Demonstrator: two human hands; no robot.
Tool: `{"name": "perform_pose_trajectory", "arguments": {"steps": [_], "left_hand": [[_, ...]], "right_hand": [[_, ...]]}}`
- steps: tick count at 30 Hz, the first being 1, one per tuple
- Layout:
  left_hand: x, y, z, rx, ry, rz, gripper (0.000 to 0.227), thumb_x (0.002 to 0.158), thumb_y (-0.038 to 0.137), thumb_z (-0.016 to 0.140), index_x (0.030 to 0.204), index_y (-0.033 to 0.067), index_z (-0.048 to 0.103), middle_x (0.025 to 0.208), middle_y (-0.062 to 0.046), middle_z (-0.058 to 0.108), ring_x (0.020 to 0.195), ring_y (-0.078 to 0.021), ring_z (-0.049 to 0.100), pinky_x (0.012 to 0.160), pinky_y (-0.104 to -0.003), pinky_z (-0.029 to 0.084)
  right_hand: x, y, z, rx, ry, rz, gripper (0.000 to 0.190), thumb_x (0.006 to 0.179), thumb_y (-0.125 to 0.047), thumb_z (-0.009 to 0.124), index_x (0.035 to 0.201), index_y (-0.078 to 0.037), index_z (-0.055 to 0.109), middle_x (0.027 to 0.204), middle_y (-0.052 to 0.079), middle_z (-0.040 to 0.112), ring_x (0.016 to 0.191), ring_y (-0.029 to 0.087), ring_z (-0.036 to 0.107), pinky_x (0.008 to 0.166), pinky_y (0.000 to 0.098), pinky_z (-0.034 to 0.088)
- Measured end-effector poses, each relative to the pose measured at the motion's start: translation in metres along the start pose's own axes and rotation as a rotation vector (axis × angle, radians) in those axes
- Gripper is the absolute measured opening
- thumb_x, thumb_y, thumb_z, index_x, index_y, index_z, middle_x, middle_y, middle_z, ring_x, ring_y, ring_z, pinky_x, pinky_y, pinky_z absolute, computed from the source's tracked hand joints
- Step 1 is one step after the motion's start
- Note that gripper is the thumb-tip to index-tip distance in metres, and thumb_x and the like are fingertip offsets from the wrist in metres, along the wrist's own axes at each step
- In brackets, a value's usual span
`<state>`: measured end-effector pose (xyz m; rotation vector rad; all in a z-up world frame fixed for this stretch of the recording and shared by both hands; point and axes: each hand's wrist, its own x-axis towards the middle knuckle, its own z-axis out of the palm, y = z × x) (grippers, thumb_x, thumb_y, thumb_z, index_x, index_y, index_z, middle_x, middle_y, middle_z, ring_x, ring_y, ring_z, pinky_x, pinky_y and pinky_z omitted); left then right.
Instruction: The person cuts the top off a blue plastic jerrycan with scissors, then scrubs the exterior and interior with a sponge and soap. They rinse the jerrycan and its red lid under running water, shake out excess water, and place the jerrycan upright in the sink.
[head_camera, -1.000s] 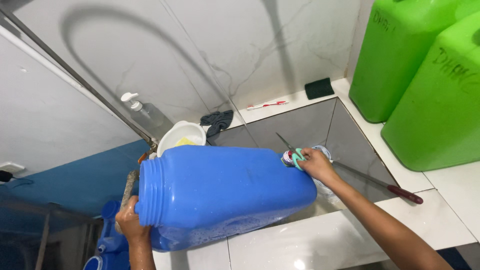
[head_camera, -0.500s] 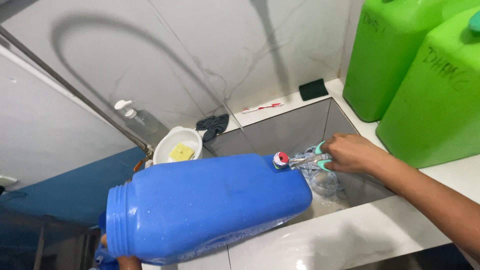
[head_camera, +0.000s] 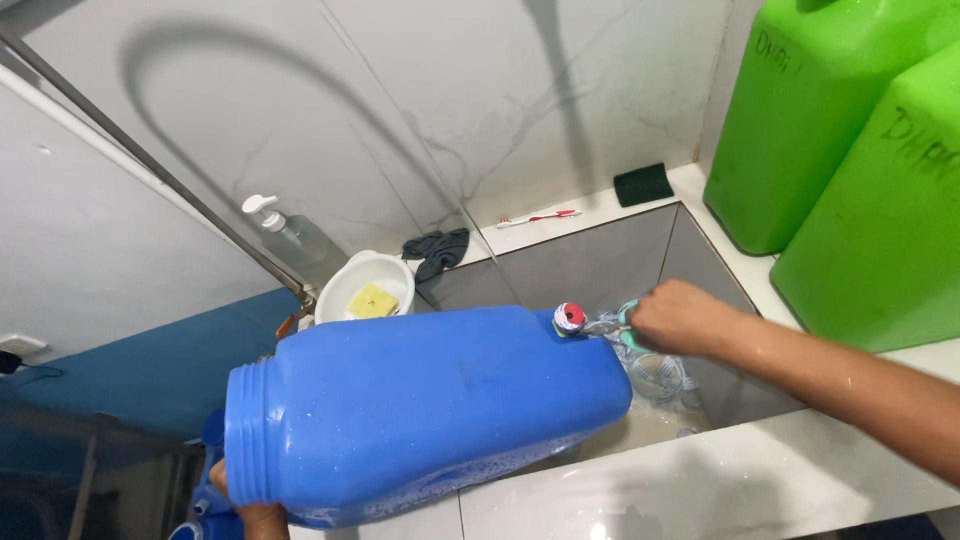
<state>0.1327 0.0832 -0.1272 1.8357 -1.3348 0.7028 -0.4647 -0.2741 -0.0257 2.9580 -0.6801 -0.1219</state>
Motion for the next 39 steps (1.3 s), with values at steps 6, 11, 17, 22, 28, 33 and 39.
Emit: {"name": "perform_pose_trajectory", "arguments": {"steps": [6,11,17,22,28,33,39], "left_hand": [[0.013,0.021,-0.002,-0.029,0.029,0.124,0.039,0.101,0.03,0.063,0.076,-0.0005,0.061,0.066,-0.011,0.059,0.049,-0.0197,0.058,0.047,-0.031,0.04],[0.004,0.017,0.001,-0.028,0.007,0.052,0.035,0.1,0.028,0.064,0.08,-0.0007,0.063,0.068,-0.011,0.06,0.052,-0.0204,0.06,0.048,-0.031,0.041],[-0.016,-0.003,-0.004,-0.005,-0.001,0.005,0.03,0.099,0.026,0.065,0.084,-0.001,0.065,0.07,-0.011,0.062,0.055,-0.0213,0.062,0.05,-0.032,0.043],[-0.026,-0.007,-0.002,-0.02,-0.012,-0.002,0.027,0.098,0.024,0.066,0.087,-0.0012,0.066,0.072,-0.012,0.064,0.058,-0.022,0.063,0.051,-0.032,0.045],[0.0,-0.014,0.004,-0.039,0.001,0.032,0.024,0.097,0.021,0.067,0.091,-0.0015,0.068,0.074,-0.012,0.066,0.061,-0.0228,0.065,0.052,-0.032,0.047],[0.006,0.011,-0.006,-0.043,0.007,0.039,0.021,0.096,0.02,0.068,0.095,-0.0017,0.07,0.076,-0.012,0.067,0.064,-0.0236,0.067,0.053,-0.032,0.048],[0.029,0.072,-0.018,-0.029,0.053,0.018,0.022,0.096,0.018,0.069,0.103,-0.0026,0.072,0.079,-0.014,0.068,0.068,-0.0256,0.069,0.057,-0.033,0.051]], "right_hand": [[-0.026,0.008,0.025,0.276,0.016,0.125,0.03,0.083,-0.036,0.07,0.098,-0.01,0.07,0.084,0.013,0.073,0.09,0.033,0.069,0.075,0.0496,0.056],[-0.028,0.016,-0.013,0.158,-0.155,0.155,0.052,0.083,-0.048,0.072,0.114,-0.007,0.066,0.094,0.015,0.073,0.1,0.032,0.066,0.084,0.0462,0.057],[-0.035,0.018,-0.067,0.196,-0.199,0.145,0.05,0.076,-0.046,0.074,0.115,-0.014,0.07,0.095,0.014,0.071,0.097,0.032,0.067,0.085,0.046,0.056],[-0.013,0.01,-0.06,0.139,-0.195,0.055,0.045,0.078,-0.043,0.074,0.111,-0.013,0.071,0.092,0.014,0.07,0.094,0.033,0.068,0.082,0.0473,0.056],[0.007,0.008,-0.024,0.104,-0.188,0.05,0.031,0.09,-0.039,0.067,0.106,-0.013,0.069,0.091,0.013,0.072,0.094,0.033,0.069,0.083,0.0479,0.055],[-0.006,0.016,0.026,0.677,-0.16,-0.019,0.027,0.09,-0.029,0.069,0.106,-0.007,0.067,0.092,0.011,0.072,0.085,0.025,0.069,0.078,0.0421,0.053],[0.006,-0.017,0.065,1.353,0.237,0.46,0.045,0.081,-0.017,0.076,0.125,-0.014,0.064,0.089,0.003,0.065,0.082,0.011,0.062,0.074,0.0335,0.054]]}}
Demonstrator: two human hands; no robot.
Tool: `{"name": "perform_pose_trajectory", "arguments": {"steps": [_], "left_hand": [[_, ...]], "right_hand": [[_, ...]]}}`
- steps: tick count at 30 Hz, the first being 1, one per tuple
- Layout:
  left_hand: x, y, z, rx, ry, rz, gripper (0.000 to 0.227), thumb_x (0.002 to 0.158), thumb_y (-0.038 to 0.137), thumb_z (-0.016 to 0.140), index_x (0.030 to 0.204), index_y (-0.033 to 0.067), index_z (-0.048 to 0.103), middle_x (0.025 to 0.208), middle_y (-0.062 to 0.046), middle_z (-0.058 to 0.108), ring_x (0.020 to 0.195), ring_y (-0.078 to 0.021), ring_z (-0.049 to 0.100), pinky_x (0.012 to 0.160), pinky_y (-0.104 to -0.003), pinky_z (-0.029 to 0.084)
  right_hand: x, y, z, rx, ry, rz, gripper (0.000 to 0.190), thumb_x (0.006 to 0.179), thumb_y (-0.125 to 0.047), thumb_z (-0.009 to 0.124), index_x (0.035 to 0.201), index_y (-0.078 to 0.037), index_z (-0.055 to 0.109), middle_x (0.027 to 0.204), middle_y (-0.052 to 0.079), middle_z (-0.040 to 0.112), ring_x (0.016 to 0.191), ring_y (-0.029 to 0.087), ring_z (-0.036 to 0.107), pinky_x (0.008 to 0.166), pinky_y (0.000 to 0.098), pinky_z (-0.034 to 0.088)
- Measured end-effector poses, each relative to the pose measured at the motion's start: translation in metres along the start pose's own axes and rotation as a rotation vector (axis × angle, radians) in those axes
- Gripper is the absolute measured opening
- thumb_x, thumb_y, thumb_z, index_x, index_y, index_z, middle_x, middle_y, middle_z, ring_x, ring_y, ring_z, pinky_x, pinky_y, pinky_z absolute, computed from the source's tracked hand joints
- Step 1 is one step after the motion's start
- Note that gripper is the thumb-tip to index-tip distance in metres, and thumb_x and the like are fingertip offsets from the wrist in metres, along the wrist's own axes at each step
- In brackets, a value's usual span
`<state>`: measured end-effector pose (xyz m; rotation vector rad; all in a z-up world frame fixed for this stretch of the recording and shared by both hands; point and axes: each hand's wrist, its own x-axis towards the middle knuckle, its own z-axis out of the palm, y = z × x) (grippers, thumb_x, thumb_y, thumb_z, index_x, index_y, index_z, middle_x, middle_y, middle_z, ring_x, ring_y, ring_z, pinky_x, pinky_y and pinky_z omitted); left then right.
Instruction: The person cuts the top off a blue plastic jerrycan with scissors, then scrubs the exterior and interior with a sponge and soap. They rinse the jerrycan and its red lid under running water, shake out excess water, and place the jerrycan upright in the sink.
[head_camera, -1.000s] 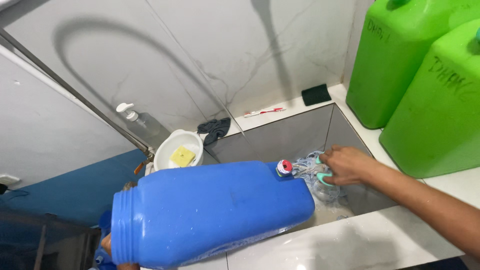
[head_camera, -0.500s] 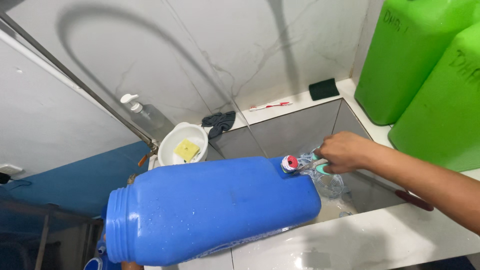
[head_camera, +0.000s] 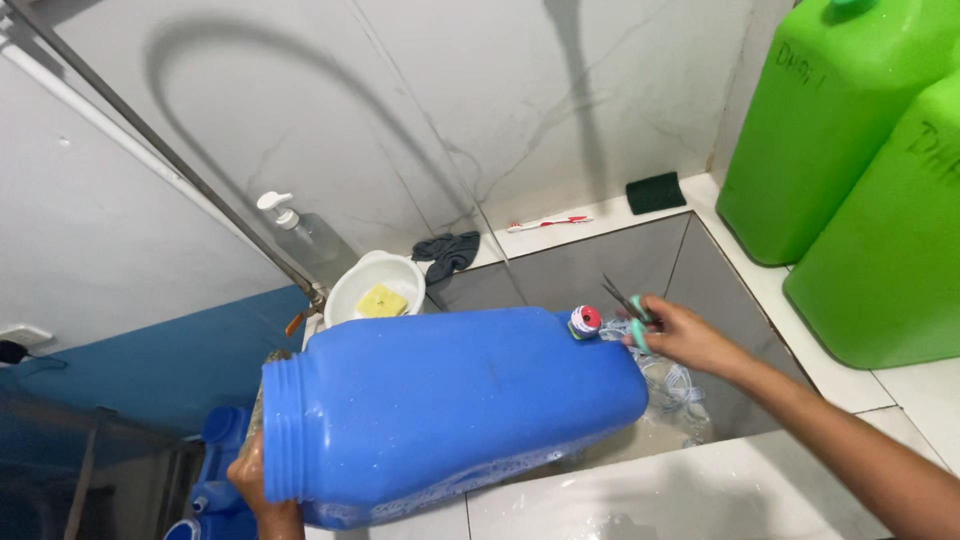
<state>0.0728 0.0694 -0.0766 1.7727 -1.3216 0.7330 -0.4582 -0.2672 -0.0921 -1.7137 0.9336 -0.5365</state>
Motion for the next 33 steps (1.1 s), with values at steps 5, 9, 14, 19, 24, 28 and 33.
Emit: {"name": "perform_pose_trajectory", "arguments": {"steps": [5,9,14,19,24,28,33], "left_hand": [[0.006,0.05,-0.011,-0.029,-0.051,-0.177,0.014,0.086,0.015,0.069,0.087,0.0009,0.066,0.071,-0.015,0.064,0.063,-0.0286,0.067,0.059,-0.039,0.049],[0.006,0.082,-0.013,0.004,-0.069,-0.2,0.02,0.077,0.018,0.073,0.083,0.0013,0.064,0.072,-0.017,0.064,0.067,-0.0342,0.066,0.061,-0.041,0.049],[-0.004,0.093,-0.015,0.012,-0.085,-0.164,0.026,0.073,0.022,0.076,0.081,0.0011,0.064,0.07,-0.017,0.064,0.064,-0.0341,0.066,0.059,-0.041,0.049],[-0.022,0.065,-0.018,0.043,-0.048,-0.214,0.018,0.083,0.018,0.072,0.086,0.002,0.065,0.071,-0.015,0.063,0.063,-0.0296,0.068,0.057,-0.038,0.048],[-0.024,0.05,-0.024,-0.022,-0.09,-0.18,0.018,0.09,0.019,0.07,0.095,0.0022,0.069,0.08,-0.009,0.073,0.065,-0.0182,0.071,0.057,-0.028,0.052],[-0.016,0.076,-0.008,-0.032,-0.075,-0.473,0.016,0.083,0.019,0.076,0.089,0.0054,0.074,0.065,-0.01,0.074,0.055,-0.0184,0.071,0.052,-0.03,0.051],[0.01,0.125,0.024,0.374,-0.456,-0.83,0.029,0.077,0.031,0.085,0.099,0.0135,0.078,0.077,-0.014,0.078,0.079,-0.0296,0.077,0.077,-0.041,0.058]], "right_hand": [[0.025,-0.015,0.05,-0.164,0.272,0.078,0.029,0.083,-0.017,0.075,0.109,-0.005,0.069,0.082,0.008,0.07,0.073,0.015,0.065,0.071,0.0341,0.052],[0.044,-0.001,0.052,-0.139,0.279,0.185,0.023,0.083,-0.022,0.074,0.098,-0.005,0.073,0.074,0.01,0.071,0.066,0.017,0.065,0.066,0.037,0.052],[0.115,0.039,0.064,-0.184,0.342,-0.021,0.022,0.08,-0.02,0.074,0.093,-0.002,0.072,0.071,0.009,0.069,0.063,0.017,0.064,0.063,0.0346,0.051],[0.182,0.117,0.01,-0.152,0.209,0.217,0.018,0.084,-0.02,0.075,0.088,-0.003,0.078,0.071,0.01,0.069,0.061,0.018,0.061,0.058,0.0374,0.047],[0.162,0.156,-0.042,-0.393,0.164,0.378,0.035,0.088,-0.034,0.072,0.084,0.0,0.075,0.072,0.017,0.076,0.059,0.023,0.073,0.059,0.0374,0.056],[0.183,0.13,-0.068,-0.616,-0.049,0.371,0.049,0.1,-0.043,0.057,0.092,0.003,0.071,0.072,0.022,0.078,0.056,0.027,0.075,0.062,0.0402,0.062],[0.258,0.117,-0.077,-0.925,0.107,0.044,0.049,0.096,-0.039,0.064,0.119,0.002,0.052,0.086,0.023,0.076,0.076,0.036,0.074,0.07,0.0487,0.06]]}}
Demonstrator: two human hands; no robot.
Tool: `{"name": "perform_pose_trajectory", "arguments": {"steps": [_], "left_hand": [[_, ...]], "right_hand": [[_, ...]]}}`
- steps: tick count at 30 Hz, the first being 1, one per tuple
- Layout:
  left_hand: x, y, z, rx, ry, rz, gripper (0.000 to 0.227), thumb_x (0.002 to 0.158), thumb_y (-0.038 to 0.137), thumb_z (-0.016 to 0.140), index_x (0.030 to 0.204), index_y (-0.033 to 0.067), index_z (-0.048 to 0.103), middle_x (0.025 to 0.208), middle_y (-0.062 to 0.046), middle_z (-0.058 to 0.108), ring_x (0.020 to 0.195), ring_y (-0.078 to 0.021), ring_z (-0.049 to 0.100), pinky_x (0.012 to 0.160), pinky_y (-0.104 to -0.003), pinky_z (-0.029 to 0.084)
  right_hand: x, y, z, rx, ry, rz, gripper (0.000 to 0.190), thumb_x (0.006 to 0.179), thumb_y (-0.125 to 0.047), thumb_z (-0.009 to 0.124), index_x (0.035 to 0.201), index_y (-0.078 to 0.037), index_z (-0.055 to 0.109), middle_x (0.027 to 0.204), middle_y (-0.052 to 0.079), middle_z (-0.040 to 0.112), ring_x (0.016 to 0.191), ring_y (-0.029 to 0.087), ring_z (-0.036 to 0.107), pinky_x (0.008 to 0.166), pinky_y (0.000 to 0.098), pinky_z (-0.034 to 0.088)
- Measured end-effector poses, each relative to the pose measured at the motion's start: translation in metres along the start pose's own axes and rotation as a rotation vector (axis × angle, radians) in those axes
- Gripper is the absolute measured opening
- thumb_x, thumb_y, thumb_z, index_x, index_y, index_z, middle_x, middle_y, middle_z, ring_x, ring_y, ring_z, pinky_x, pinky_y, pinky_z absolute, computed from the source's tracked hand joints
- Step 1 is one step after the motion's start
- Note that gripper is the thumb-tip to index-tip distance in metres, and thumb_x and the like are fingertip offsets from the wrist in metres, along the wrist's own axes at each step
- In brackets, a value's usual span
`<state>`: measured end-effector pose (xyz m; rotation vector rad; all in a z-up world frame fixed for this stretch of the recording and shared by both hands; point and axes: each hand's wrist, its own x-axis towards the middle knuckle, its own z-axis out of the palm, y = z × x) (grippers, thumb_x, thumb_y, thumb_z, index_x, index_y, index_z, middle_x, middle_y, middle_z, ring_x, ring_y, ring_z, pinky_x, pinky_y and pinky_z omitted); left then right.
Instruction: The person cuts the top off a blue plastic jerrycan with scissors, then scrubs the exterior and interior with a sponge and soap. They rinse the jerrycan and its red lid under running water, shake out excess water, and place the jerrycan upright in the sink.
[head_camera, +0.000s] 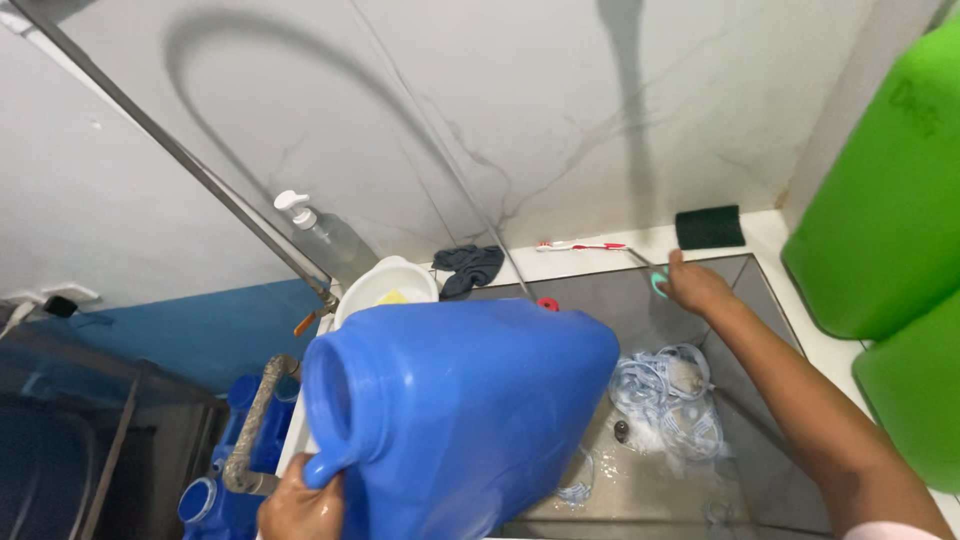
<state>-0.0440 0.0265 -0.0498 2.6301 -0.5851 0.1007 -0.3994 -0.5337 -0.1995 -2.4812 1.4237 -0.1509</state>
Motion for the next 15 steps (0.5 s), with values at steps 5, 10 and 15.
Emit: {"name": "perform_pose_trajectory", "arguments": {"steps": [5,10,15], "left_hand": [[-0.026,0.074,0.056,-0.058,-0.068,0.097,0.043,0.075,0.037,0.082,0.111,0.0173,0.071,0.089,-0.017,0.076,0.087,-0.0391,0.073,0.078,-0.049,0.056],[-0.037,0.138,0.135,-0.147,-0.237,0.175,0.035,0.078,0.036,0.078,0.102,0.0114,0.069,0.094,-0.016,0.077,0.094,-0.0408,0.071,0.081,-0.052,0.054],[-0.031,0.151,0.203,-0.268,-0.463,0.049,0.035,0.08,0.034,0.08,0.105,0.0121,0.069,0.101,-0.016,0.075,0.1,-0.0379,0.071,0.086,-0.05,0.054]], "right_hand": [[0.078,-0.004,0.034,-0.026,0.213,-0.055,0.024,0.098,-0.02,0.058,0.111,-0.002,0.067,0.111,0.024,0.072,0.099,0.043,0.071,0.081,0.0525,0.057],[0.093,-0.058,0.064,-0.331,0.492,-0.035,0.036,0.081,-0.013,0.06,0.112,0.003,0.072,0.127,0.034,0.063,0.099,0.045,0.07,0.089,0.0476,0.056],[0.078,-0.205,0.024,0.651,-0.062,-0.293,0.024,0.082,-0.004,0.06,0.1,0.003,0.074,0.09,0.025,0.075,0.072,0.031,0.076,0.071,0.0419,0.061]]}}
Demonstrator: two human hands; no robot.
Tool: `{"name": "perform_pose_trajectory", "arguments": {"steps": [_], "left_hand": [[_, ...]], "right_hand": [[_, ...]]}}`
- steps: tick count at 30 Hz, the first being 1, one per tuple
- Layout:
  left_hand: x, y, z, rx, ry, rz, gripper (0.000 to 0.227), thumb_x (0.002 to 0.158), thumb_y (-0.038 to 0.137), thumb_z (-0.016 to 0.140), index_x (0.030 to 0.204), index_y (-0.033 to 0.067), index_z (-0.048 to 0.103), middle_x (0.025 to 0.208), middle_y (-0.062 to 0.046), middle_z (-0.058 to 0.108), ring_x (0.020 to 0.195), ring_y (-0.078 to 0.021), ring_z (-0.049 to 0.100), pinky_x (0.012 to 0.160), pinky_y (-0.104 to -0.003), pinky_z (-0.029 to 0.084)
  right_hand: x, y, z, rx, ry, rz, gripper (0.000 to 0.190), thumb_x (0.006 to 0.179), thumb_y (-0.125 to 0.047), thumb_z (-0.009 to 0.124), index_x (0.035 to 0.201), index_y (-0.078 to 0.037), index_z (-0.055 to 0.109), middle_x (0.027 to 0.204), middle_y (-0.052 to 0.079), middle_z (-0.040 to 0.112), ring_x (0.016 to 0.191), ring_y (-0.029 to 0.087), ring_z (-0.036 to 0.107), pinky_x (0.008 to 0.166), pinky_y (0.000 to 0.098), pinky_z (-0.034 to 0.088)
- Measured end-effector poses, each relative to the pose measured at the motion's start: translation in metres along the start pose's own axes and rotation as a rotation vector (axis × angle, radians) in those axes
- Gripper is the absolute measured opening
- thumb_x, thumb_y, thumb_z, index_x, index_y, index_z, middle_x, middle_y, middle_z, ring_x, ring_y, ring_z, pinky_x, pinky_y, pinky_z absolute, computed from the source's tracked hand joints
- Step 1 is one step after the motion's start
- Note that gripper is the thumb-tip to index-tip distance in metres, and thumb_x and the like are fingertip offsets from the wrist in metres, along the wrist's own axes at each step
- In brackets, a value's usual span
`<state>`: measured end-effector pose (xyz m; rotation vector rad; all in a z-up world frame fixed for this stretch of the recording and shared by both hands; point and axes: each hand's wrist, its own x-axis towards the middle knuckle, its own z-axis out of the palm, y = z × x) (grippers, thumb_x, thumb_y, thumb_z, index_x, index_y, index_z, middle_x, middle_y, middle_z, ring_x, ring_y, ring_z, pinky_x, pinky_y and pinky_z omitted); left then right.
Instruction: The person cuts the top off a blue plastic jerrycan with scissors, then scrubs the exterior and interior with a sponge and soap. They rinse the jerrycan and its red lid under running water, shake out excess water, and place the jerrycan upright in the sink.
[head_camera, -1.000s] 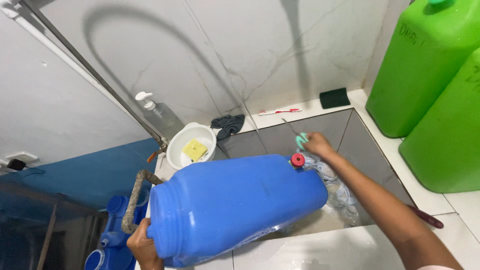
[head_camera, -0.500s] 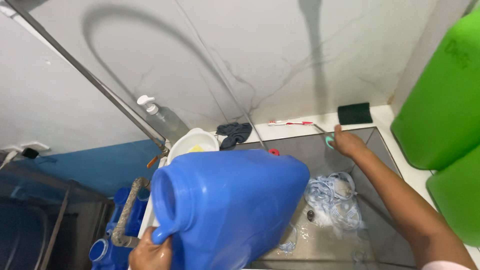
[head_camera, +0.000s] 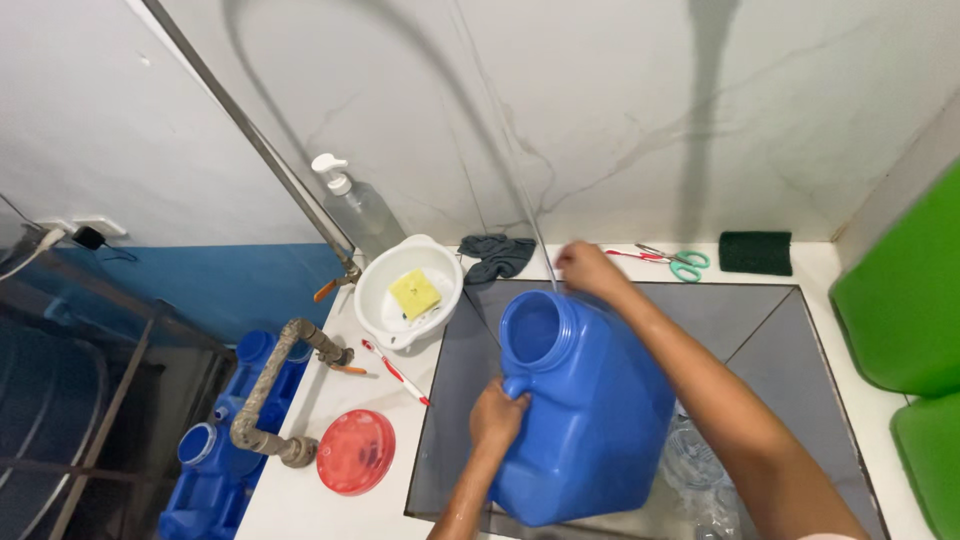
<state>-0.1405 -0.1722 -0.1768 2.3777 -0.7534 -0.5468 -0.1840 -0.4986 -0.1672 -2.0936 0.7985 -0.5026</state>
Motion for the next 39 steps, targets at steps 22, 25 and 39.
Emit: {"name": "perform_pose_trajectory", "arguments": {"steps": [22,25,39], "left_hand": [[0.111,0.058,0.059,0.149,0.527,0.997,0.067,0.084,0.06,0.061,0.125,0.0068,0.063,0.111,-0.017,0.075,0.1,-0.0383,0.071,0.087,-0.05,0.055],[0.11,0.059,0.055,0.127,0.356,1.041,0.071,0.089,0.068,0.056,0.117,0.0031,0.064,0.108,-0.02,0.073,0.098,-0.0403,0.07,0.085,-0.051,0.055],[0.083,-0.086,0.084,-0.88,-0.359,0.132,0.051,0.101,0.047,0.048,0.131,0.0081,0.063,0.112,-0.014,0.072,0.106,-0.028,0.067,0.089,-0.04,0.051]], "right_hand": [[0.004,-0.072,0.003,0.171,-0.175,0.368,0.025,0.089,0.0,0.052,0.077,0.005,0.073,0.066,0.017,0.07,0.054,0.026,0.069,0.052,0.0354,0.057],[0.0,-0.061,0.003,0.189,-0.109,0.289,0.024,0.087,-0.001,0.051,0.08,0.004,0.074,0.066,0.015,0.072,0.055,0.023,0.07,0.055,0.0356,0.056],[-0.173,-0.072,0.005,-0.738,0.042,-0.787,0.067,0.077,-0.041,0.076,0.13,-0.003,0.062,0.086,0.012,0.064,0.081,0.03,0.061,0.075,0.0434,0.045]]}}
